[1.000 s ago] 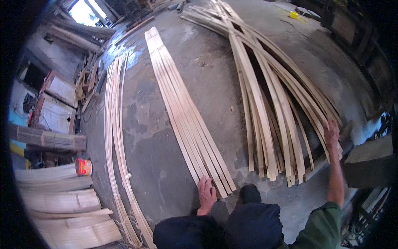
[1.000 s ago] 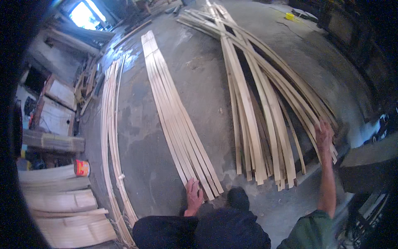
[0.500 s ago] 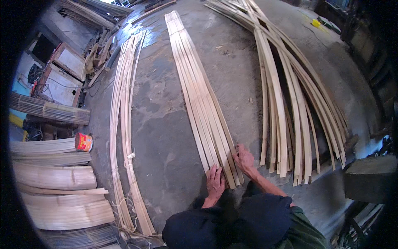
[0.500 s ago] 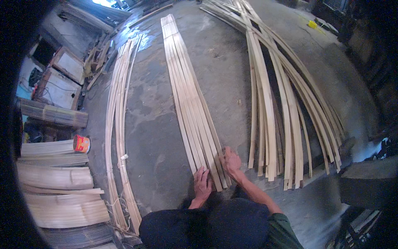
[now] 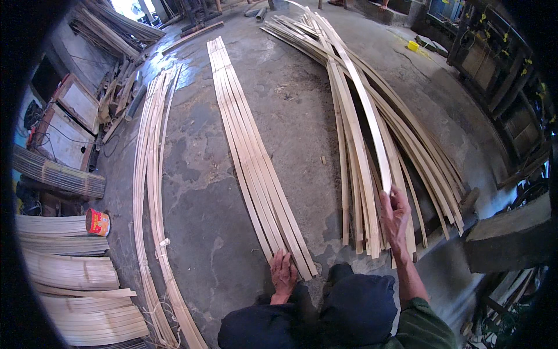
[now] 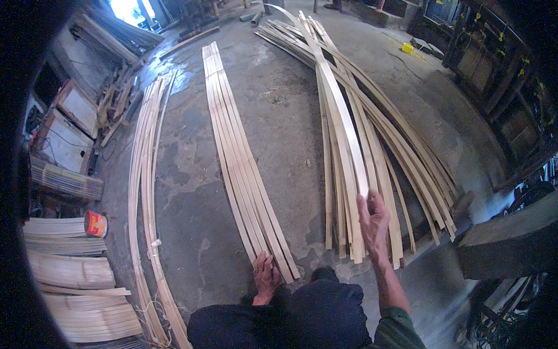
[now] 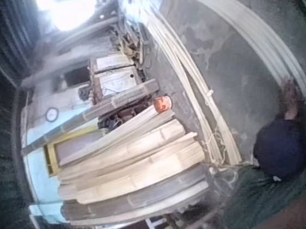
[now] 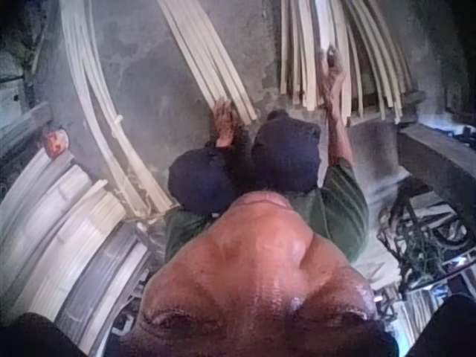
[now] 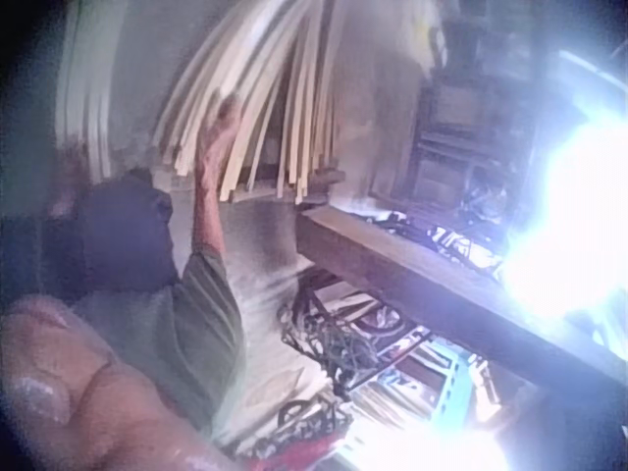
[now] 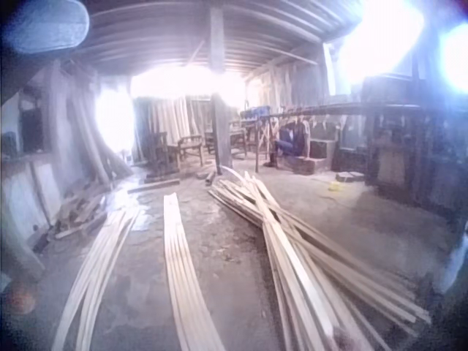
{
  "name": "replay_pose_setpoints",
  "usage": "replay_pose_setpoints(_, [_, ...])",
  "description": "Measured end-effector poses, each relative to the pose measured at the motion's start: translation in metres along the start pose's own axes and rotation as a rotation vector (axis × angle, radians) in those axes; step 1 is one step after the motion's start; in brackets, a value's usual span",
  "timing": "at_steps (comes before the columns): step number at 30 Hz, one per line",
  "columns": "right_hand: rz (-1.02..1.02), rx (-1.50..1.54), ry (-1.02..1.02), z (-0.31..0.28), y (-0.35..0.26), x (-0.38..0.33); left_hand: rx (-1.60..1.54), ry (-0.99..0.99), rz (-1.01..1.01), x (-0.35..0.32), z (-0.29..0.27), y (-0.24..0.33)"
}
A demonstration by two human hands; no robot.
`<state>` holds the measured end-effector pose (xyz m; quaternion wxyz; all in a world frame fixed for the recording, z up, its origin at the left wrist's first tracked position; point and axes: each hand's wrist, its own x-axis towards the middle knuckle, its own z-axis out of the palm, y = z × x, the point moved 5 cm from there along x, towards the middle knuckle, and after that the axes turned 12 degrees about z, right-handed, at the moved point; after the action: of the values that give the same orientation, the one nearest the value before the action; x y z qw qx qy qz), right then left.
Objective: The person sits on the floor and sorts long, thin wooden strips by hand. They pick up individual strips, align them, and arrange them into neat piles on the concrete floor.
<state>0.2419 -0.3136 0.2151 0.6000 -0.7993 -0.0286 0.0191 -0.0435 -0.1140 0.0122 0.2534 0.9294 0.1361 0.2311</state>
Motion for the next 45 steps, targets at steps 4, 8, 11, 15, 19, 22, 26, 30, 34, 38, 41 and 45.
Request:
replay_pose_setpoints(4, [0.124,-0.228,-0.037,-0.02,0.023,0.014,0.016,-0.042,-0.027,0.005,-0.007,0.004])
replay_pose_setpoints(8, [0.139,-0.205,0.012,-0.034,0.044,0.028,0.027,-0.04,0.007,0.007,-0.003,0.006])
replay_pose_setpoints(11, [0.096,-0.193,0.058,-0.044,0.066,0.045,0.021,-0.035,0.006,0.006,-0.006,0.005])
replay_pose_setpoints(15, [0.144,-0.27,0.044,-0.062,0.1,0.052,0.042,-0.039,0.003,0.008,-0.007,0.009])
replay_pose_setpoints(19, [0.126,-0.392,0.065,-0.082,0.127,0.053,0.03,-0.051,0.006,0.012,-0.004,0.014])
replay_pose_setpoints(22, [0.24,-0.527,0.036,-0.079,0.105,0.045,0.032,-0.057,-0.018,0.009,-0.007,0.012])
replay_pose_setpoints(26, [-0.221,-0.981,0.252,-0.062,0.077,0.03,0.039,-0.054,-0.034,0.005,-0.009,0.007])
replay_pose_setpoints(30, [0.166,0.079,-0.192,0.003,0.13,0.004,0.037,-0.045,-0.018,0.01,-0.001,0.011])
replay_pose_setpoints(34, [-0.05,-0.499,-0.597,0.134,0.152,-0.061,0.048,-0.05,-0.005,0.012,-0.007,0.011])
replay_pose_setpoints(38, [-0.005,-0.609,-0.591,0.197,0.153,-0.1,-0.009,-0.059,-0.048,0.007,-0.01,0.005])
replay_pose_setpoints(41, [0.008,-0.636,-0.564,0.201,0.156,-0.101,-0.011,-0.05,-0.016,0.007,-0.006,0.003])
replay_pose_setpoints(45, [0.098,-0.618,-0.565,0.205,0.152,-0.104,0.003,-0.047,-0.024,0.005,-0.01,0.006])
